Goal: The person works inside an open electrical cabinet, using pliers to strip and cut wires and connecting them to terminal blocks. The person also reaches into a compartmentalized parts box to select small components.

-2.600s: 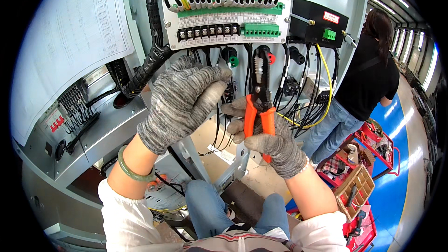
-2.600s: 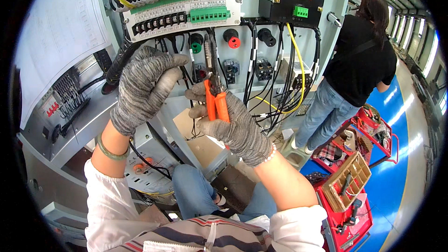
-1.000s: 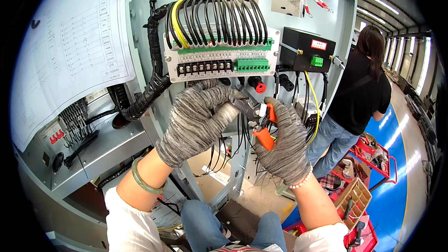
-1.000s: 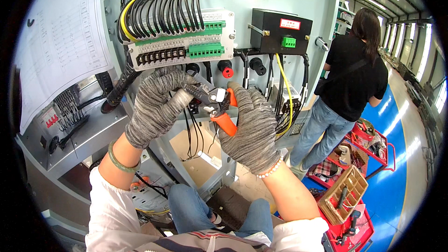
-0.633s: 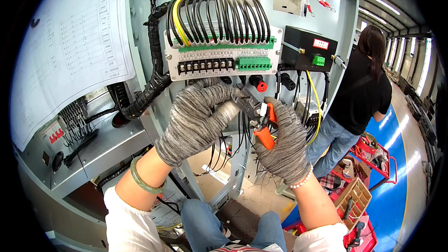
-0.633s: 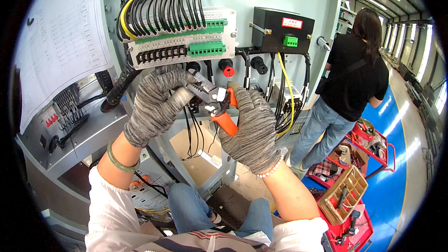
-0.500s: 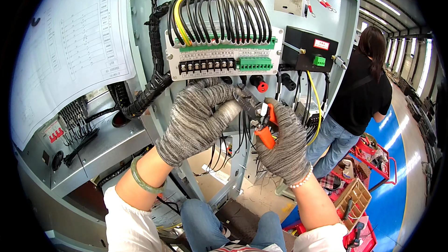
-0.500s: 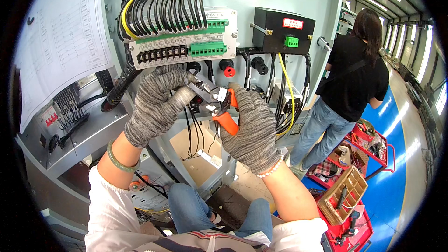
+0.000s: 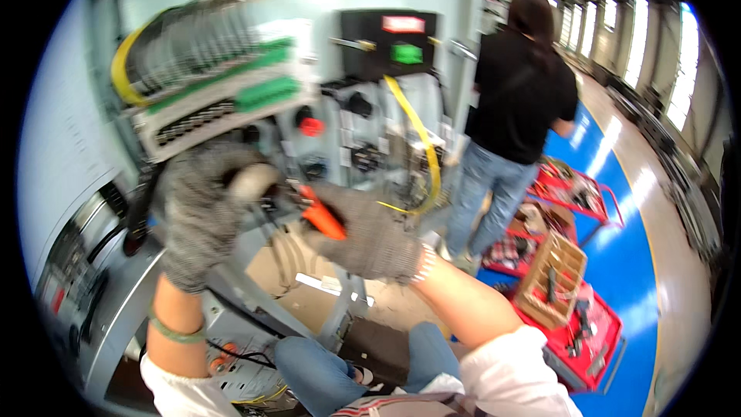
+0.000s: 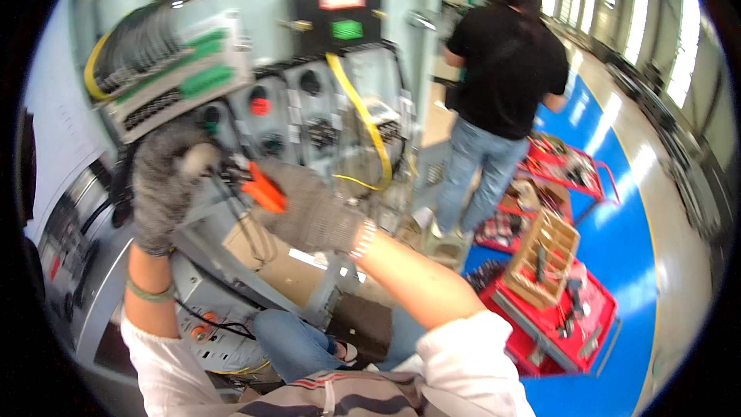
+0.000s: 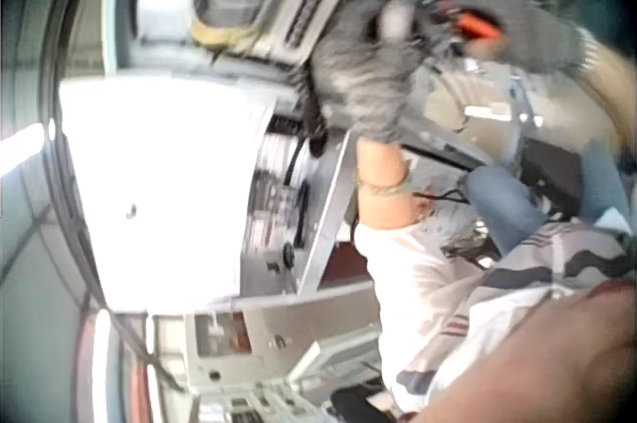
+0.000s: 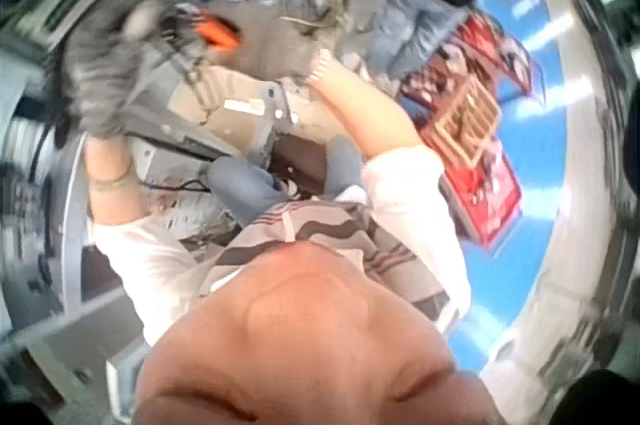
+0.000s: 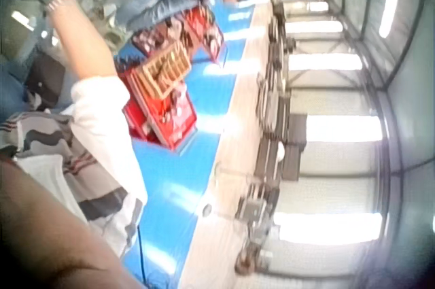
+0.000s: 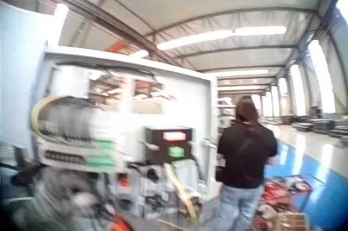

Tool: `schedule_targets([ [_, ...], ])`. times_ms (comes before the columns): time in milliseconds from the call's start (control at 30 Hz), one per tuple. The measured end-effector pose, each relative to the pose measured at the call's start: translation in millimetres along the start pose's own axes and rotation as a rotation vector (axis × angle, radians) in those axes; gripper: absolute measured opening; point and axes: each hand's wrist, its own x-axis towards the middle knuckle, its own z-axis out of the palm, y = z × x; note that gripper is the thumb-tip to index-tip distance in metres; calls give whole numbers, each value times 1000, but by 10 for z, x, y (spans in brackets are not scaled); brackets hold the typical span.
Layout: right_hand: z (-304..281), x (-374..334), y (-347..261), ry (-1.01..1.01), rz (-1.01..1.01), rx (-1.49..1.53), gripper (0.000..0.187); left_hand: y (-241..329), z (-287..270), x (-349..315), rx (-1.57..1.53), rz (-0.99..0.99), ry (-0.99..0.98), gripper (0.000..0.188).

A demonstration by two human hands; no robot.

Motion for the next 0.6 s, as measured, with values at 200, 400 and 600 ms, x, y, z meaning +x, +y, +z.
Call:
schedule_targets([
  [200,57,11,81,75,-99,-3,54,-260,-18,-53,-15,-117,7,14],
  [400,71,55,30,92,16,35,38,-359,-59,-12,53,-118,-2,12],
  [600,67,21,-17,152,-46,20,50,-285,43,-34,-198,-18,74,13],
])
